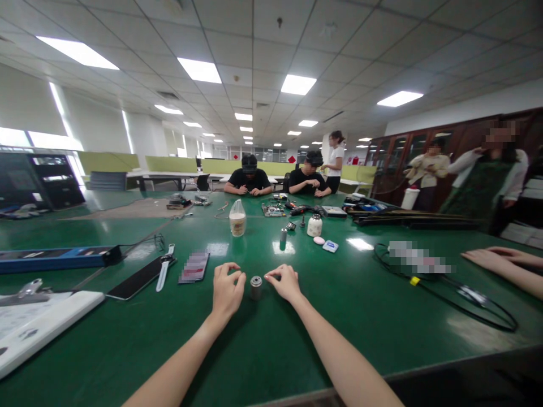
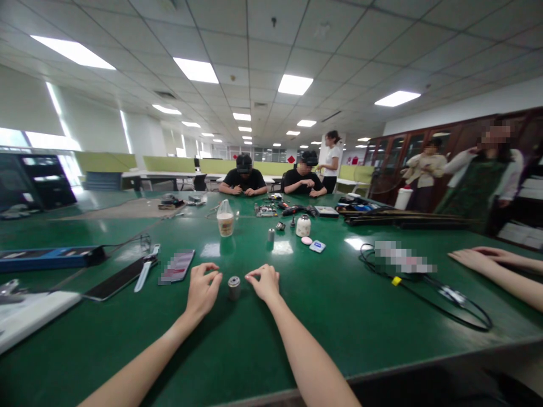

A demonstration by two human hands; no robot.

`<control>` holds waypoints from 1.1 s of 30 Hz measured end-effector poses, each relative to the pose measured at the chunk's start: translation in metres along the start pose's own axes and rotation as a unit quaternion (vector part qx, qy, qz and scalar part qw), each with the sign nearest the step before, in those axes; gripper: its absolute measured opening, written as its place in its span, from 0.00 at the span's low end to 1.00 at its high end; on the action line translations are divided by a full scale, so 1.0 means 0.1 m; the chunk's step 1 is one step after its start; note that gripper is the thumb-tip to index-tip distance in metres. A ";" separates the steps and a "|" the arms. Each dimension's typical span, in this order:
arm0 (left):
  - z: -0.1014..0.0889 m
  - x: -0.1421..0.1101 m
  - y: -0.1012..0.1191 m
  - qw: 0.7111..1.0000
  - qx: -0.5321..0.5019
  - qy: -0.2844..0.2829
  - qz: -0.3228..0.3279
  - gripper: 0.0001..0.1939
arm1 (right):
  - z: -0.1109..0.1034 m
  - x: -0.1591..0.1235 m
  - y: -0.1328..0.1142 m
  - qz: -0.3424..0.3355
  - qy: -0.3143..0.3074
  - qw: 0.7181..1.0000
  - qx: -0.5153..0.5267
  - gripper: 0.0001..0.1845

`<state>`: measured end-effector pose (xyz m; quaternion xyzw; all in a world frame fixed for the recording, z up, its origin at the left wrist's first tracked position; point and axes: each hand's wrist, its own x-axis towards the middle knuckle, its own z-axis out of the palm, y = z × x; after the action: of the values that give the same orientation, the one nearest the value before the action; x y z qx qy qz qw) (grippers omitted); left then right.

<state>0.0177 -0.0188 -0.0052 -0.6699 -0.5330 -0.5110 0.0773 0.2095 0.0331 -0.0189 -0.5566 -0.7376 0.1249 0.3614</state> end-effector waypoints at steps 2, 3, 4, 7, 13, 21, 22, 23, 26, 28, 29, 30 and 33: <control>0.00 0.00 0.01 1.000 -0.002 -0.001 -0.002 0.17 | 0.02 -0.01 0.03 0.006 -0.009 1.000 -0.010 0.07; -0.01 0.00 0.01 1.000 -0.003 -0.002 -0.003 0.17 | 0.03 -0.01 0.04 0.004 -0.007 1.000 -0.011 0.07; 0.00 0.00 0.01 1.000 -0.004 -0.002 -0.003 0.17 | 0.04 -0.01 0.04 0.000 -0.004 1.000 -0.011 0.08; 0.00 -0.01 0.02 1.000 -0.004 -0.004 -0.004 0.17 | 0.05 -0.01 0.04 0.002 0.020 1.000 -0.007 0.12; 0.00 0.00 0.03 1.000 -0.001 0.005 -0.006 0.15 | 0.05 0.03 0.04 0.031 0.024 0.999 -0.015 0.11; 0.00 0.00 0.03 1.000 0.003 0.004 0.000 0.16 | -0.02 -0.01 -0.01 0.026 -0.008 0.999 -0.017 0.08; 0.00 0.00 0.02 1.000 0.002 0.004 -0.001 0.16 | -0.02 -0.02 -0.01 0.018 -0.012 1.000 -0.011 0.08; 0.00 0.00 0.02 1.000 0.002 0.004 -0.003 0.16 | -0.02 -0.03 -0.01 0.008 -0.015 1.000 -0.007 0.09; -0.01 0.01 -0.01 1.000 0.009 0.004 -0.017 0.16 | -0.02 -0.06 0.01 -0.016 -0.021 1.000 -0.010 0.15; -0.02 0.01 -0.02 1.000 0.013 0.004 -0.027 0.17 | -0.02 -0.06 0.02 -0.020 -0.025 0.999 -0.016 0.12; -0.02 0.01 -0.02 0.999 0.012 0.004 -0.029 0.17 | -0.01 -0.06 0.02 -0.019 -0.028 0.999 -0.018 0.10; -0.02 0.02 -0.02 1.000 0.010 0.003 -0.029 0.17 | -0.02 -0.06 0.01 -0.017 -0.028 0.999 -0.019 0.08; 0.00 0.02 -0.01 1.000 0.004 -0.004 -0.021 0.17 | -0.03 -0.05 0.00 -0.009 -0.023 0.999 -0.022 0.07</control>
<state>0.0164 -0.0176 -0.0044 -0.6600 -0.5496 -0.5079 0.0670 0.2119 0.0277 -0.0193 -0.5549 -0.7531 0.1181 0.3330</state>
